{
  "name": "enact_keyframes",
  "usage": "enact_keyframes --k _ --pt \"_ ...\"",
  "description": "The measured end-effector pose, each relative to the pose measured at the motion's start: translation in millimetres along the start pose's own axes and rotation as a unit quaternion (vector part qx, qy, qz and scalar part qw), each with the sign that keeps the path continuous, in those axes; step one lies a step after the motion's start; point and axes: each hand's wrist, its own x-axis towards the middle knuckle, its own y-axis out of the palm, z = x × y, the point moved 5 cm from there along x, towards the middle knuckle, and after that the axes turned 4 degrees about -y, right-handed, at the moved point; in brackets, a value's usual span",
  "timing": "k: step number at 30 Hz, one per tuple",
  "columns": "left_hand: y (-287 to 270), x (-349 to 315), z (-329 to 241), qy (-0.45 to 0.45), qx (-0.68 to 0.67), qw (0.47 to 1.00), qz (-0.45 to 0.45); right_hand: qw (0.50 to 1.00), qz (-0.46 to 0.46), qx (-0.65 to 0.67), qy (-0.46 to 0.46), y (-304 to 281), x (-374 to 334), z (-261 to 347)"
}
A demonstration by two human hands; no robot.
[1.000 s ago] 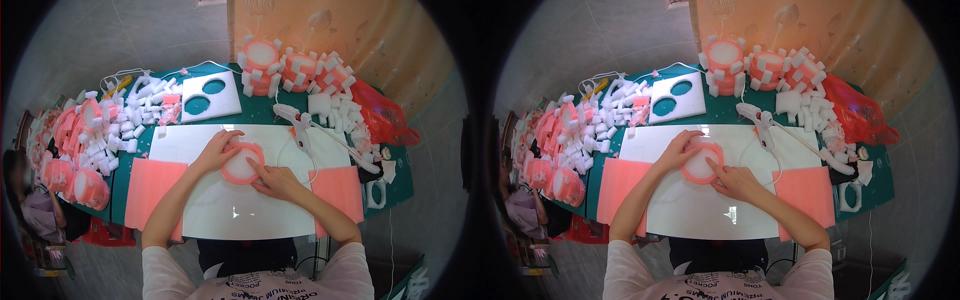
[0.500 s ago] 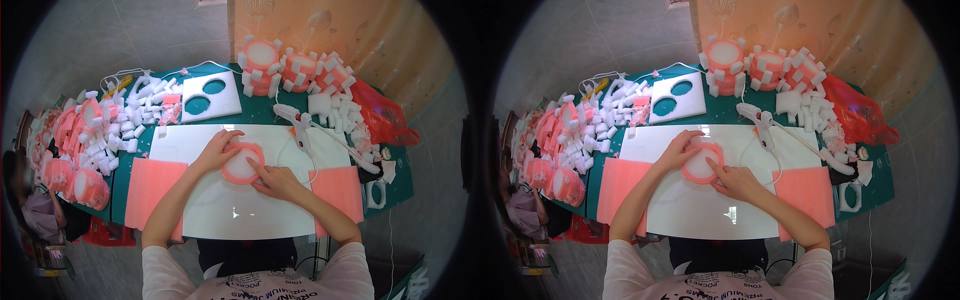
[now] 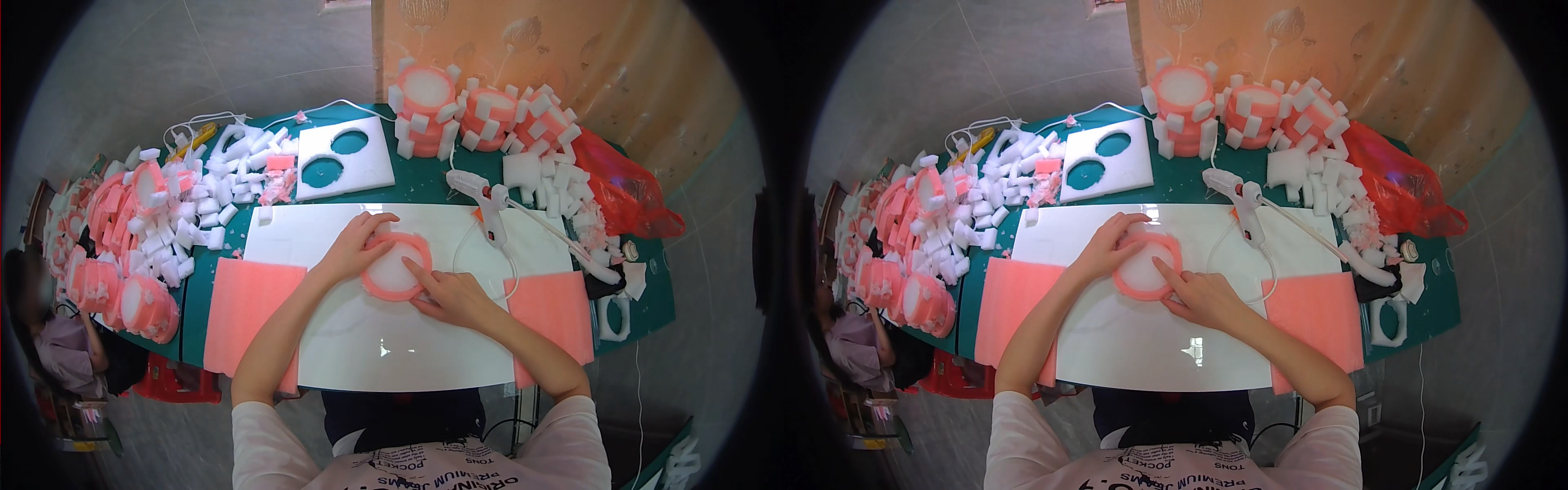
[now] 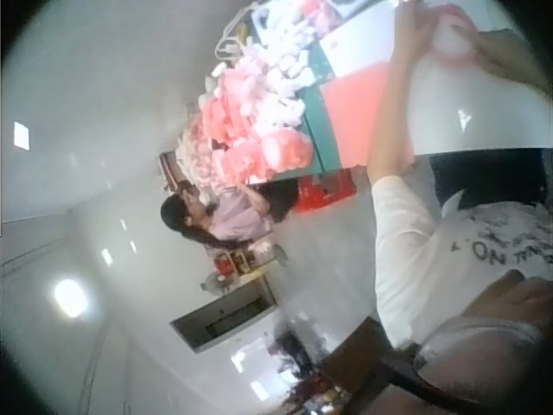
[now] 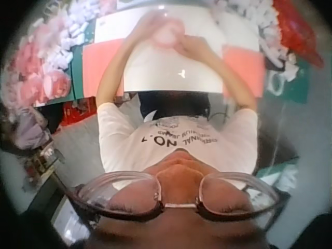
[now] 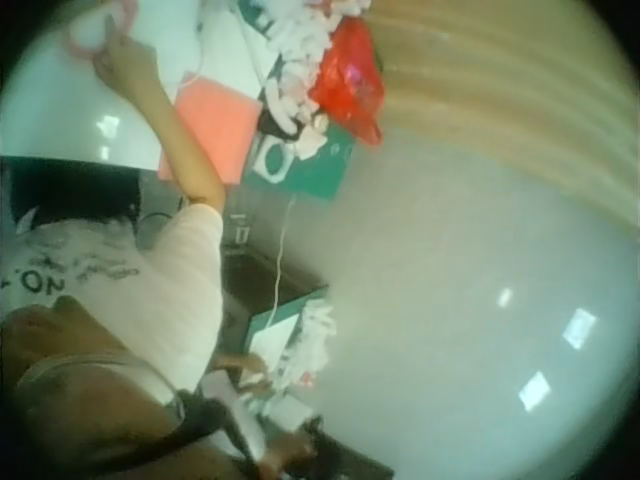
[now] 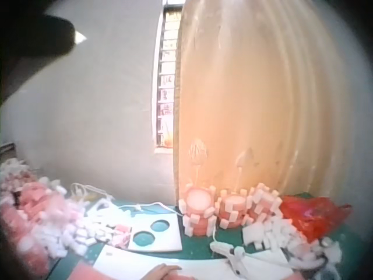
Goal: The recorder uses a glue gun to apply adhesive to foam rings and join them to other foam components as part of a manufacturing process.
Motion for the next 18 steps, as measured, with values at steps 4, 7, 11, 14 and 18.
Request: enact_keyframes --k 4,7,11,14,18 --pt "-0.2 0.1 -0.5 -0.001 0.001 1.0 0.001 1.0 0.005 -0.002 0.003 0.4 0.0 -0.7" --pt "-0.2 -0.2 0.2 0.002 -0.002 1.0 -0.001 1.0 0.002 -0.001 0.0 0.0 0.2 0.1" --pt "-0.1 -0.1 -1.2 0.004 -0.005 1.0 -0.002 1.0 -0.003 0.001 -0.002 -0.2 -0.2 -0.1" --pt "-0.7 -0.4 -0.8 0.006 0.012 1.0 -0.006 1.0 -0.001 0.002 -0.001 -0.1 -0.2 0.0" --pt "-1.0 -0.4 -2.2 0.008 0.011 1.0 -0.006 1.0 -0.001 -0.002 -0.002 -0.1 -0.5 0.0"
